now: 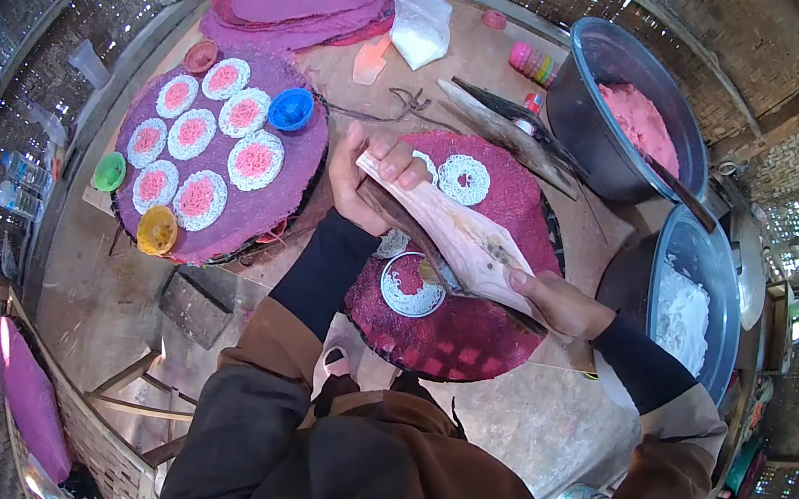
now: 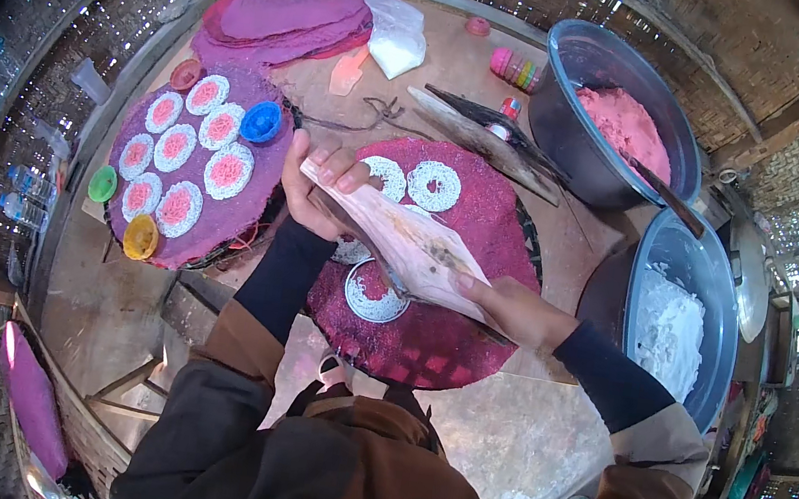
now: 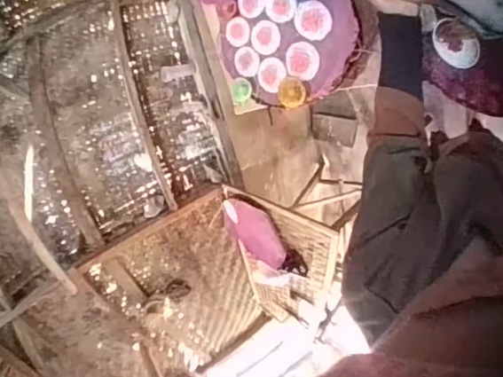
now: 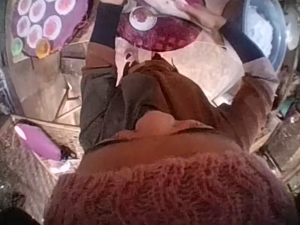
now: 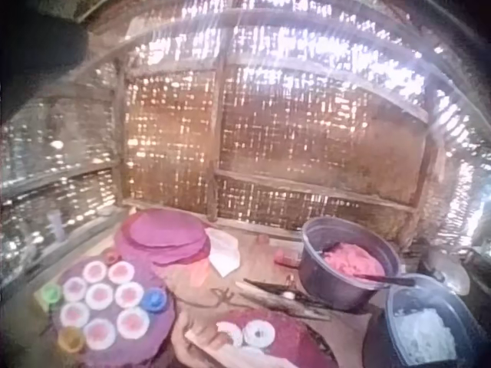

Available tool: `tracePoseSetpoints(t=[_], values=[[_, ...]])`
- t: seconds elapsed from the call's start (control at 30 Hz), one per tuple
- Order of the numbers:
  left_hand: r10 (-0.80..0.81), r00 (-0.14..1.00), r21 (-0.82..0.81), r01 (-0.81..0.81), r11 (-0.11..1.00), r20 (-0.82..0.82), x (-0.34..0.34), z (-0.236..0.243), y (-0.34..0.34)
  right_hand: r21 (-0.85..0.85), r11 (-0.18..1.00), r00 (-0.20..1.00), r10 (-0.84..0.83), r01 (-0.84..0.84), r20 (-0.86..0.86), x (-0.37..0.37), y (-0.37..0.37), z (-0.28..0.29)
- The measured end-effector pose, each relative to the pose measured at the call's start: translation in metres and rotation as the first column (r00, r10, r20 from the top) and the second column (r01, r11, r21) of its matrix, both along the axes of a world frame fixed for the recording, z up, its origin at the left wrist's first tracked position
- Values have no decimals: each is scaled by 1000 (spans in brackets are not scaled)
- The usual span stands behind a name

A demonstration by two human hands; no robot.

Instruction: The person scoops white dough from a large basin and places it into a wooden mold. They press the dough into the mold using a wooden tool, then flip the mold over to release the shaped dough onto a purple mat. The person repeats this process to create multiple round, white dough shapes.

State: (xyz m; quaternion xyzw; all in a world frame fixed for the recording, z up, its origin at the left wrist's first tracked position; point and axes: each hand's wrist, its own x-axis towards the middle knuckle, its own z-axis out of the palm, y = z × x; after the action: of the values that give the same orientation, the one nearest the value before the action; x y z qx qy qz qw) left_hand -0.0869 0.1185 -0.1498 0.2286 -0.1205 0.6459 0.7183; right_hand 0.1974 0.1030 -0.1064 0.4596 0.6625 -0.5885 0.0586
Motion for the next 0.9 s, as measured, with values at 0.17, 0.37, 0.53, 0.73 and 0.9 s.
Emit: tracePoseSetpoints(t=[0.17, 0.37, 0.53, 0.73, 0.9], values=[[-26, 994, 12, 24, 1000, 106, -8, -7, -2, 66, 998, 996, -19, 13, 88, -20, -6, 16], [29, 999, 1, -29, 1000, 39, -22, 1, -9, 145, 989, 997, -7, -4, 73, -38, -14, 16], [26, 997, -36, -23, 999, 73, -35, -3, -15, 155, 988, 999, -4, -4, 54, -47, -19, 3], [25, 993, -100, -13, 995, 116, -30, -19, -24, 48, 999, 992, 17, -23, 123, -45, -23, 17], [122, 992, -263, -124, 957, -22, -12, -9, -32, 82, 996, 992, 12, -22, 125, -26, -21, 40]])
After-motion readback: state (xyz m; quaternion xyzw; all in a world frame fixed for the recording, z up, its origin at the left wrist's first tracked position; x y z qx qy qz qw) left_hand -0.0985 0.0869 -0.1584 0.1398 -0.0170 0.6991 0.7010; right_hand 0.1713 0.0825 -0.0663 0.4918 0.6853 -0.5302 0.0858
